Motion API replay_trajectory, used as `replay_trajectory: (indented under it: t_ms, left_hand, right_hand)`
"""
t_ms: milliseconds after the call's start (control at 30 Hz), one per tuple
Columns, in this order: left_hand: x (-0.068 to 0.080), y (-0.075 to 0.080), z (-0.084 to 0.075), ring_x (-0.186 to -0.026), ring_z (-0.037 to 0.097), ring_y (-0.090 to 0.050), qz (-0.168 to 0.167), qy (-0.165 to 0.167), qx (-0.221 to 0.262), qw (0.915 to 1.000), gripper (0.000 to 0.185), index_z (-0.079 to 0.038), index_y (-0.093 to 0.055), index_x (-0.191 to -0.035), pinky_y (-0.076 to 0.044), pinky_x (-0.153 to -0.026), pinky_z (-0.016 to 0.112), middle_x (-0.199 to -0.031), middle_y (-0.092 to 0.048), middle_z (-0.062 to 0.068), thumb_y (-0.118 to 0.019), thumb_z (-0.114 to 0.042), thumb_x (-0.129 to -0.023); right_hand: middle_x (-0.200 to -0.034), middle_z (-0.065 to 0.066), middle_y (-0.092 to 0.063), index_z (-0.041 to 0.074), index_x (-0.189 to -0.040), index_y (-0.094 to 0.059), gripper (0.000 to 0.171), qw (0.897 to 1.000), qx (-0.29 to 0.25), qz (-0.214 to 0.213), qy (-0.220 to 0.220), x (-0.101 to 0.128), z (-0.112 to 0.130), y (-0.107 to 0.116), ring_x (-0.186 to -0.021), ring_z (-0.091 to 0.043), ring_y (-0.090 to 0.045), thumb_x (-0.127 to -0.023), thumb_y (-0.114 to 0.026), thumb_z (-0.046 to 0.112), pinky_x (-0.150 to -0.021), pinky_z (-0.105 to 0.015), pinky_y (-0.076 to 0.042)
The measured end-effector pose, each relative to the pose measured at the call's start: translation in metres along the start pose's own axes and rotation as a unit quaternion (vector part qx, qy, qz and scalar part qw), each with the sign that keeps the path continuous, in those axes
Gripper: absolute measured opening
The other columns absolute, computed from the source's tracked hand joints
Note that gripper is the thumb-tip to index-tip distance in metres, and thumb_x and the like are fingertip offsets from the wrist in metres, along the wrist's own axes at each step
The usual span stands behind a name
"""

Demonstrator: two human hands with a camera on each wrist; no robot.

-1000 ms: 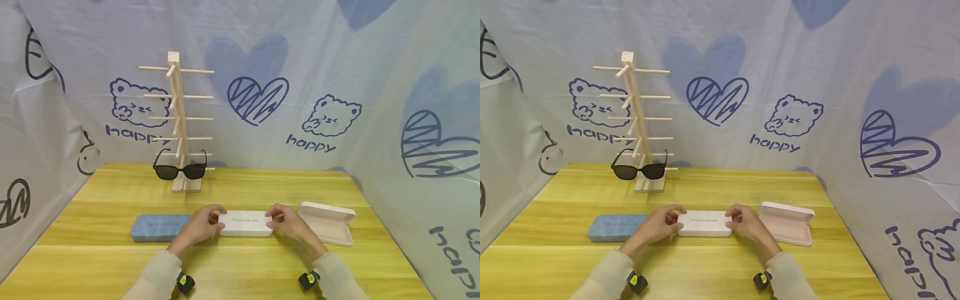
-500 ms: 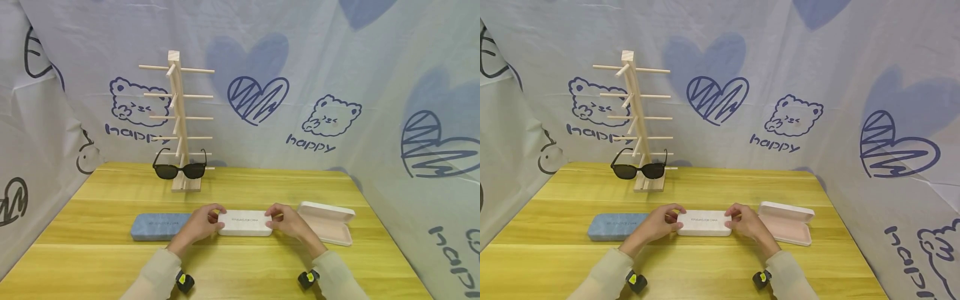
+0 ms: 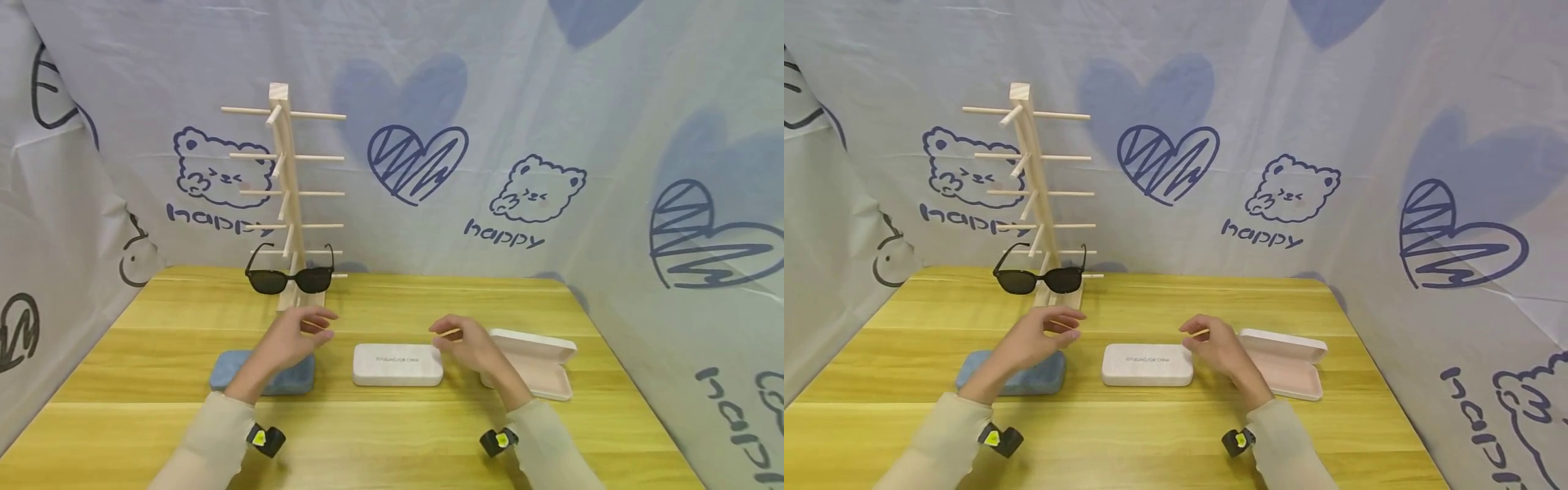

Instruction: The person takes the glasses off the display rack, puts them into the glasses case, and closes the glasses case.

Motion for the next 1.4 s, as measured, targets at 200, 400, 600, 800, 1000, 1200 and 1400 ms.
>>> replay_trajectory:
  t_ms: [200,400,600,800,1000,1200,1400]
  left_hand:
    - [0.003,0.030,-0.012,-0.109,0.037,-0.071,-0.032,-0.031,-0.015,0.9989,0.030,-0.005,-0.071,-0.127,-0.062,-0.082,0.042,-0.120,-0.074,0.020,-0.070,-0.010,-0.097]
    - [0.008,0.058,-0.020,-0.107,0.032,-0.071,-0.061,-0.018,-0.035,0.9973,0.028,-0.010,-0.072,-0.125,-0.059,-0.081,0.039,-0.119,-0.075,0.016,-0.072,-0.014,-0.097]
    - [0.015,0.097,-0.021,-0.102,0.030,-0.069,-0.114,-0.022,-0.060,0.9915,0.030,-0.008,-0.072,-0.125,-0.054,-0.078,0.032,-0.114,-0.076,0.013,-0.073,-0.018,-0.097]
    - [0.021,0.132,-0.013,-0.095,0.015,-0.065,-0.189,-0.020,-0.064,0.9797,0.030,-0.009,-0.074,-0.123,-0.050,-0.071,0.019,-0.111,-0.076,0.014,-0.074,-0.025,-0.097]
    - [0.021,0.147,-0.001,-0.116,0.031,-0.062,-0.209,-0.004,-0.056,0.9762,0.037,-0.008,-0.071,-0.129,-0.044,-0.076,0.006,-0.131,-0.068,0.020,-0.071,-0.029,-0.099]
    - [0.016,0.151,0.018,-0.129,0.045,-0.056,-0.207,0.002,-0.045,0.9773,0.041,-0.002,-0.065,-0.135,-0.059,-0.093,0.038,-0.145,-0.058,0.025,-0.067,-0.025,-0.101]
    - [0.012,0.149,0.039,-0.135,0.052,-0.051,-0.203,0.035,-0.019,0.9784,0.047,-0.005,-0.057,-0.146,-0.050,-0.102,0.064,-0.152,-0.051,0.028,-0.058,-0.030,-0.106]
  right_hand:
    - [-0.121,-0.017,-0.072,0.003,-0.117,-0.072,0.021,1.000,-0.015,-0.006,0.020,-0.016,0.030,-0.006,-0.112,-0.034,-0.070,-0.099,-0.068,0.011,-0.089,-0.039,-0.061]
    - [-0.121,-0.020,-0.072,0.001,-0.119,-0.071,0.022,0.997,-0.022,-0.012,0.069,-0.031,0.070,-0.015,-0.111,-0.035,-0.070,-0.099,-0.068,0.009,-0.095,-0.043,-0.060]
    - [-0.119,-0.017,-0.074,0.002,-0.120,-0.071,0.023,0.996,-0.009,-0.018,0.091,-0.045,0.096,-0.024,-0.111,-0.033,-0.071,-0.099,-0.067,0.009,-0.097,-0.043,-0.059]
    - [-0.119,-0.017,-0.074,0.003,-0.123,-0.071,0.025,0.994,-0.016,-0.020,0.104,-0.058,0.113,-0.032,-0.109,-0.034,-0.071,-0.099,-0.067,0.009,-0.095,-0.042,-0.059]
    - [-0.120,-0.018,-0.074,0.005,-0.124,-0.070,0.025,0.993,-0.029,-0.020,0.110,-0.068,0.124,-0.038,-0.107,-0.035,-0.072,-0.100,-0.067,0.011,-0.088,-0.039,-0.062]
    - [-0.122,-0.019,-0.073,0.006,-0.130,-0.068,0.030,0.993,-0.047,-0.018,0.105,-0.077,0.128,-0.045,-0.106,-0.034,-0.072,-0.100,-0.066,0.010,-0.083,-0.033,-0.062]
    - [-0.126,-0.022,-0.071,0.006,-0.135,-0.065,0.035,0.992,-0.066,-0.012,0.109,-0.082,0.137,-0.056,-0.108,-0.037,-0.072,-0.100,-0.065,0.008,-0.082,-0.032,-0.063]
Point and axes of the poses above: each hand's wrist, its own x-axis away from the middle knuckle, its own y-axis out of the back of the hand, z = x × y, the point moved 10 cm from there along -x, towards the middle knuckle
